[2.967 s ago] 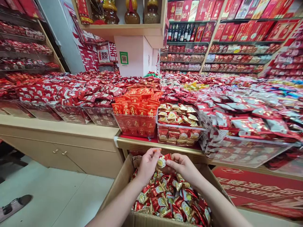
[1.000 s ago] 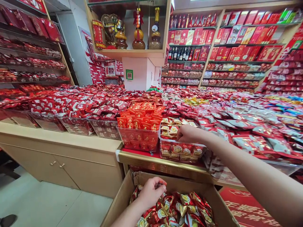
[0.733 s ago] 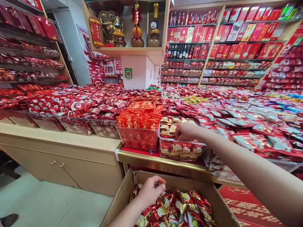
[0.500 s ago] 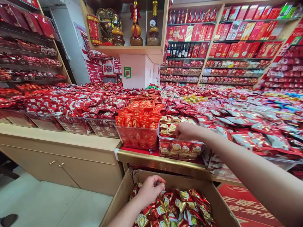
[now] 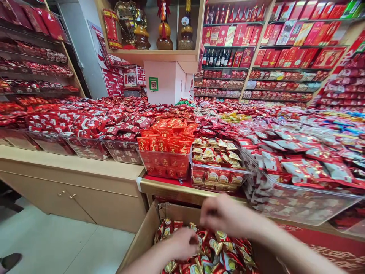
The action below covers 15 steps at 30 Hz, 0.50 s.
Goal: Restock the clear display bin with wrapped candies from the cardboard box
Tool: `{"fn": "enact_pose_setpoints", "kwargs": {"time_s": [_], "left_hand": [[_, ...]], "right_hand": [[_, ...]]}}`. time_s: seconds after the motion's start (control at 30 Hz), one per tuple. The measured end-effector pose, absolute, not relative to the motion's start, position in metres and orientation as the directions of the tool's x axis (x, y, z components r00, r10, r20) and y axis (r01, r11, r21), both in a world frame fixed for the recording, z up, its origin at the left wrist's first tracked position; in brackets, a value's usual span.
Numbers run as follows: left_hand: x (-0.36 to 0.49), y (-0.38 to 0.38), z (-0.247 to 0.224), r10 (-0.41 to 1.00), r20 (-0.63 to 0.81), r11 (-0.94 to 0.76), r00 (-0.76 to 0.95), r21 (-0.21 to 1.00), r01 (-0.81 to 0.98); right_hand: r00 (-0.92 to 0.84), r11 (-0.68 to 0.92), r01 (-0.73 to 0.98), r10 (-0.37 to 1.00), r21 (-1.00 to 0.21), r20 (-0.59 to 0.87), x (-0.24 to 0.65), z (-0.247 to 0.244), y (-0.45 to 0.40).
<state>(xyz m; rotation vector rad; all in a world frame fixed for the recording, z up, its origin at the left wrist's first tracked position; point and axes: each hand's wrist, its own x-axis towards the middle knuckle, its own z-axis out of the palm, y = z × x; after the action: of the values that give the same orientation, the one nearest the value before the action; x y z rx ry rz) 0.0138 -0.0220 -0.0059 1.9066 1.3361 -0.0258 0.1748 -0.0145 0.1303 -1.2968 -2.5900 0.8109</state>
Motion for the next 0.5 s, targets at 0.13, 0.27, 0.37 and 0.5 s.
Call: {"fn": "enact_pose_setpoints", "kwargs": {"time_s": [0.13, 0.27, 0.37, 0.5], "left_hand": [[0.023, -0.036, -0.013, 0.495, -0.678, -0.453, 0.544, 0.333, 0.827], [0.032, -0.037, -0.035, 0.469, -0.702, -0.543, 0.536, 0.25, 0.802], [0.028, -0.032, -0.052, 0.482, -0.658, -0.484, 0.578, 0.35, 0.802], [0.018, -0.028, -0.066, 0.498, -0.572, -0.404, 0.652, 0.512, 0.758]], "right_hand": [[-0.502, 0.344, 0.862, 0.683, -0.374, -0.53, 0.165, 0.023, -0.04], [-0.479, 0.231, 0.866, 0.633, -0.443, -0.608, 0.164, -0.039, -0.043], [-0.466, 0.126, 0.848, 0.64, -0.515, -0.61, 0.16, -0.055, -0.045], [-0.415, 0.024, 0.845, 0.66, -0.535, -0.626, 0.155, -0.067, -0.049]]}}
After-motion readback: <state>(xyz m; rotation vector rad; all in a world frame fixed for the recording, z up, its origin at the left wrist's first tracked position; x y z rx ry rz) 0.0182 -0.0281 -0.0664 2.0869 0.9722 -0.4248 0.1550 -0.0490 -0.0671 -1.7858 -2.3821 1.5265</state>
